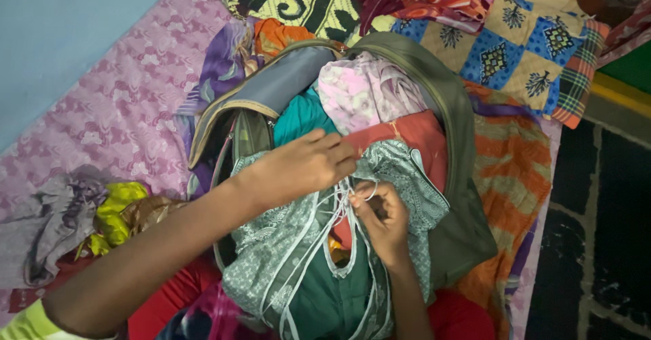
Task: The person ties and adjusts the strings on a garment resting atop a bag of clothes by hand.
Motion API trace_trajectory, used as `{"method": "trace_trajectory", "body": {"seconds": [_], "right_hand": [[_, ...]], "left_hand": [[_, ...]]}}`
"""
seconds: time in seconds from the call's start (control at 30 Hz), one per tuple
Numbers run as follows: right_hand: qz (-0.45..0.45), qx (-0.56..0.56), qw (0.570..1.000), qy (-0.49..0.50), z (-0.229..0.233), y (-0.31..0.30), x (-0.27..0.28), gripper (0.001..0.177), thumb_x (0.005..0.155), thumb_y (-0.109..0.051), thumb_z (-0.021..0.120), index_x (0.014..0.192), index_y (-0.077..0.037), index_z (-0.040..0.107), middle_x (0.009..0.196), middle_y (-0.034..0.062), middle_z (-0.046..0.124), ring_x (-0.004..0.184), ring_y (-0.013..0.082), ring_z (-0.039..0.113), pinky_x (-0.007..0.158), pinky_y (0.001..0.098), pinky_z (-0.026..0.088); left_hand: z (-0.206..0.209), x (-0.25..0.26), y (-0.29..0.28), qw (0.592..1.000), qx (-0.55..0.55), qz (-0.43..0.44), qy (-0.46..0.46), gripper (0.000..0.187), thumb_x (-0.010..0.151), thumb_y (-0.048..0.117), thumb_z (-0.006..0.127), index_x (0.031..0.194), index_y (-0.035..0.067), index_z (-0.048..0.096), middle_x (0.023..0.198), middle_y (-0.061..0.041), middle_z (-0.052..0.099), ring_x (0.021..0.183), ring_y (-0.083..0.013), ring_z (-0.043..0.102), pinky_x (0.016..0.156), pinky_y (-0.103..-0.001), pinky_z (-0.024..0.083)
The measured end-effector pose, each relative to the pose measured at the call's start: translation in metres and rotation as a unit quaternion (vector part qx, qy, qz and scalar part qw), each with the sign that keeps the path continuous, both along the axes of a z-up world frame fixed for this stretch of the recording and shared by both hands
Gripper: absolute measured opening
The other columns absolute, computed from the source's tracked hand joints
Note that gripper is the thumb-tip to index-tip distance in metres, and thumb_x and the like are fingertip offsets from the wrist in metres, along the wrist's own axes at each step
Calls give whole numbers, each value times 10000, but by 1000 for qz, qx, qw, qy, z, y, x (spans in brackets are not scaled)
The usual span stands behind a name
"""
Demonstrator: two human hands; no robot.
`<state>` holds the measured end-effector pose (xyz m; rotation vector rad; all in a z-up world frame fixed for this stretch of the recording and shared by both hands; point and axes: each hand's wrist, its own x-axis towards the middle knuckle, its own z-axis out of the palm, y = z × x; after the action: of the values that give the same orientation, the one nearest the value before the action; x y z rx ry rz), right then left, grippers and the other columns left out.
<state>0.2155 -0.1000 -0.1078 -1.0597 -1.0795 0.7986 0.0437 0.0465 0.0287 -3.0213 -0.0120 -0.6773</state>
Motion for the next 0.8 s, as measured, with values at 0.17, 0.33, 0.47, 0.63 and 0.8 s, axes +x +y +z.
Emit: {"method": "trace_trajectory", "body": {"seconds": [0.17,0.33,0.47,0.63,0.8], "right_hand": [[-8,16,1000,16,-2,0,2,160,973,89,652,1060,-33,594,1105,68,655,946,77,628,840,238,527],[-17,28,999,-30,6,1,-2,177,949,96,663,1056,-31,601,1090,75,671,972,106,666,876,253,543],[-92,76,961,-250,27,-7,-11,202,861,111,727,952,-48,643,1003,75,722,916,175,697,836,270,552],[-171,61,944,-277,41,-8,-18,213,805,111,752,924,-39,658,985,90,718,931,215,686,863,328,540],[-189,38,945,-263,45,-9,-16,216,801,104,764,910,-45,652,1017,79,722,972,214,680,876,347,544]], "left_hand": [[-11,2,4,955,-289,64,-4,90,887,89,703,963,46,680,981,-105,712,943,-298,683,840,-430,529],[-22,-4,7,865,-481,137,25,100,914,129,654,992,71,682,946,-62,732,904,-229,749,819,-389,575],[-33,7,-11,929,-278,239,37,68,924,177,659,921,112,680,949,-98,701,971,-334,649,861,-504,454],[-50,11,-18,930,-242,275,2,119,904,141,615,1008,82,624,995,-131,674,1022,-338,643,883,-503,443],[-52,-4,-5,888,-344,304,-24,118,939,200,623,989,93,628,1006,-113,680,1018,-332,639,901,-497,445]]}}
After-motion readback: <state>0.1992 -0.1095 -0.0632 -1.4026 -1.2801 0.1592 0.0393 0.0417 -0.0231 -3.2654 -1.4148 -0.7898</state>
